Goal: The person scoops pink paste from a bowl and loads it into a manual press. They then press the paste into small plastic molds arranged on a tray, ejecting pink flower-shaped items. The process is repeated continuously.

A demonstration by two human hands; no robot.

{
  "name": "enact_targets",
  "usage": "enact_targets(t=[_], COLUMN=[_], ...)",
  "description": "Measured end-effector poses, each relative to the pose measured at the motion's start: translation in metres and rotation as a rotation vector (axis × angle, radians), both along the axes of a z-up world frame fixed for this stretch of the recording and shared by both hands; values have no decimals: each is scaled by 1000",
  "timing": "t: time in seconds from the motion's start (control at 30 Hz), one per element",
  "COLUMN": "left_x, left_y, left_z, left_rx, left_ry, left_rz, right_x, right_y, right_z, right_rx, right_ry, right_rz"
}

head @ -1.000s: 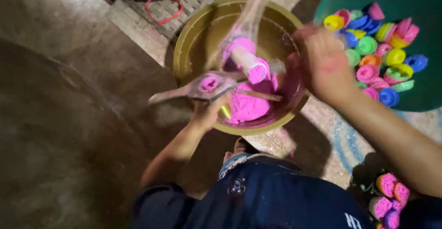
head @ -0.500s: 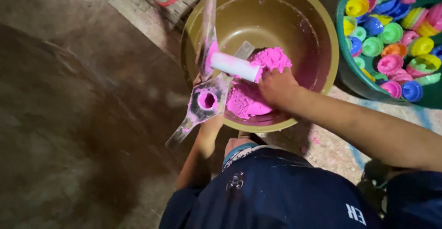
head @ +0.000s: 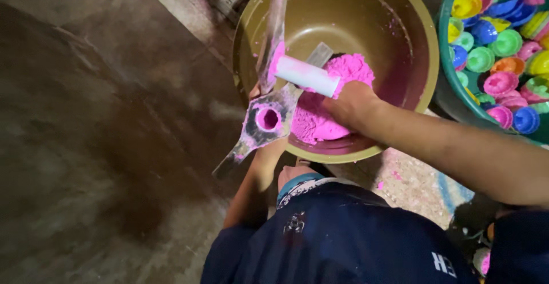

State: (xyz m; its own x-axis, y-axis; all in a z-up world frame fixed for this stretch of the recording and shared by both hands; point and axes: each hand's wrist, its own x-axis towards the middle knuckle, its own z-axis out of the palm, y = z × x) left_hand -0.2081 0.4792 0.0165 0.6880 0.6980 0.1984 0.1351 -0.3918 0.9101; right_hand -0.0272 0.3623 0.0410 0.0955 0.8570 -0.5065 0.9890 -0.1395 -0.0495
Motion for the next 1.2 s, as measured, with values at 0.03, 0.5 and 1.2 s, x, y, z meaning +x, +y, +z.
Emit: enact_targets(t=[0.03,0.5,1.2], left_x=[-1,-5,50], left_y=[1,1,-49], left_z=[0,1,39], left_rx=[5,61,507], left_ry=[-1,-4,-40], left_rz=[4,28,-531], right_x=[-5,-17,-52], right_y=[0,-98,-115], right_z=[1,93,167], right_rx=[-19,-44,477], right_ry=[13,310,-581], right_rz=[-5,-266,219])
